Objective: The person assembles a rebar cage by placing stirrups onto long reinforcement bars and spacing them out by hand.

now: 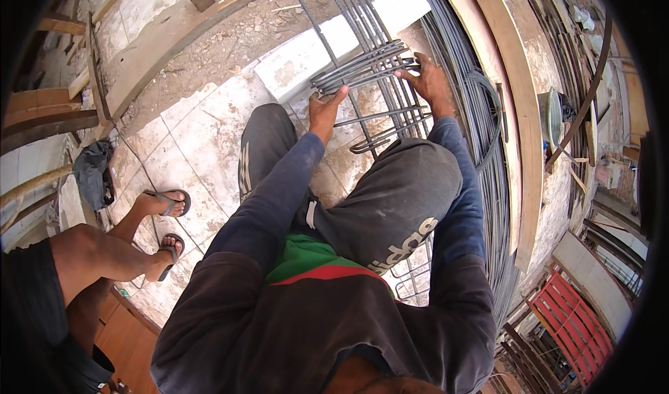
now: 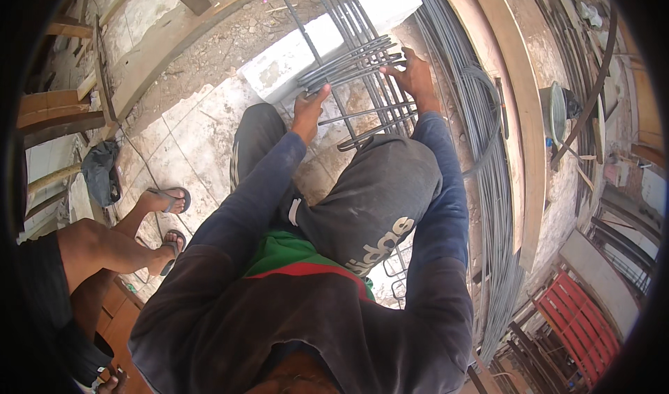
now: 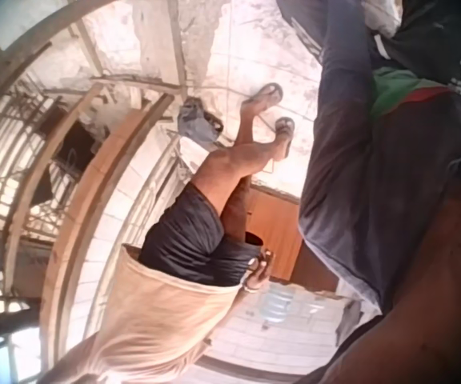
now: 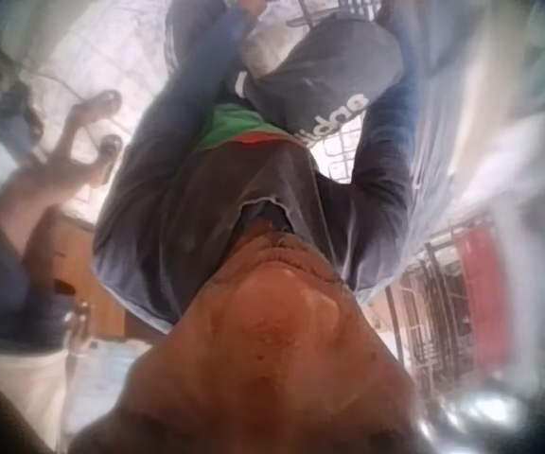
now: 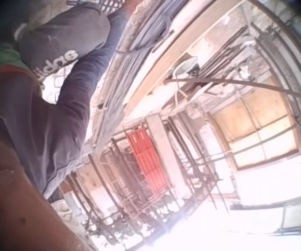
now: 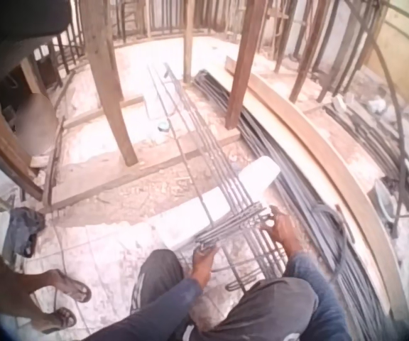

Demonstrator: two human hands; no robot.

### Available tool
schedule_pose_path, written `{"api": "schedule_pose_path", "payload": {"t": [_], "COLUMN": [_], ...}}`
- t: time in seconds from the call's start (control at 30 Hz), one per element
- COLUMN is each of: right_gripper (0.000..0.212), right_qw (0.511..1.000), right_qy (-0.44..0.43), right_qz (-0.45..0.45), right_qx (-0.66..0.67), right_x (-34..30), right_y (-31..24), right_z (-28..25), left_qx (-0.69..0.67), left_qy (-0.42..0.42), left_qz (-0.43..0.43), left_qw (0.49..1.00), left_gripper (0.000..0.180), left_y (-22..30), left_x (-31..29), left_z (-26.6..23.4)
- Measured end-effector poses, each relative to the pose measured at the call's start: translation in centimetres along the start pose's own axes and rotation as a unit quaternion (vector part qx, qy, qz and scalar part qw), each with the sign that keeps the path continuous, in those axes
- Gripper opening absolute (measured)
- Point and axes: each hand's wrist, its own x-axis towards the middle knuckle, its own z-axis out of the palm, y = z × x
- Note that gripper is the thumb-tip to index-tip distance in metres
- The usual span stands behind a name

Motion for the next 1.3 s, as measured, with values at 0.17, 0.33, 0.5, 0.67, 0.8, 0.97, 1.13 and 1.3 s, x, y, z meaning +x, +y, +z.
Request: {"api": "schedule_pose_path", "payload": {"t": [0.17, 0.33, 0.5, 0.67, 0.8, 0.97, 1.13, 1.3], "right_gripper": [0.074, 0.078, 0.046, 0.04, 0.056, 0.042, 0.038, 0.035], "right_qw": [0.996, 0.995, 0.976, 0.868, 0.924, 0.993, 0.995, 0.98], "right_qy": [0.062, 0.072, 0.187, 0.144, 0.116, 0.091, 0.062, -0.067], "right_qz": [-0.058, -0.063, -0.066, 0.053, -0.04, -0.082, -0.001, 0.166], "right_qx": [-0.002, 0.023, 0.09, 0.472, 0.362, 0.002, 0.077, 0.084], "right_x": [0.4, -1.2, -4.8, -14.2, -22.8, -24.4, -24.5, -26.4], "right_y": [-0.8, -0.3, -0.6, -7.3, -15.2, -19.4, -18.7, -18.0], "right_z": [1.7, 1.2, -3.0, -11.5, -14.1, -11.0, -12.1, -12.2], "left_qx": [-0.038, -0.014, 0.183, 0.295, 0.34, 0.391, 0.459, 0.582], "left_qy": [0.048, -0.03, -0.049, -0.032, -0.015, -0.092, -0.154, -0.229], "left_qz": [-0.016, -0.089, 0.083, 0.204, 0.172, 0.187, 0.163, 0.093], "left_qw": [0.998, 0.995, 0.978, 0.933, 0.924, 0.896, 0.86, 0.775], "left_gripper": [0.109, 0.126, 0.098, 0.066, 0.062, 0.06, 0.059, 0.063], "left_y": [-1.4, 0.6, 2.6, 3.8, 4.6, 6.0, 12.2, 19.9], "left_x": [0.9, 0.5, -3.5, -10.7, -15.0, -16.3, -20.6, -25.3], "left_z": [0.9, -0.4, -6.3, -15.3, -17.8, -14.4, -10.9, -7.8]}}
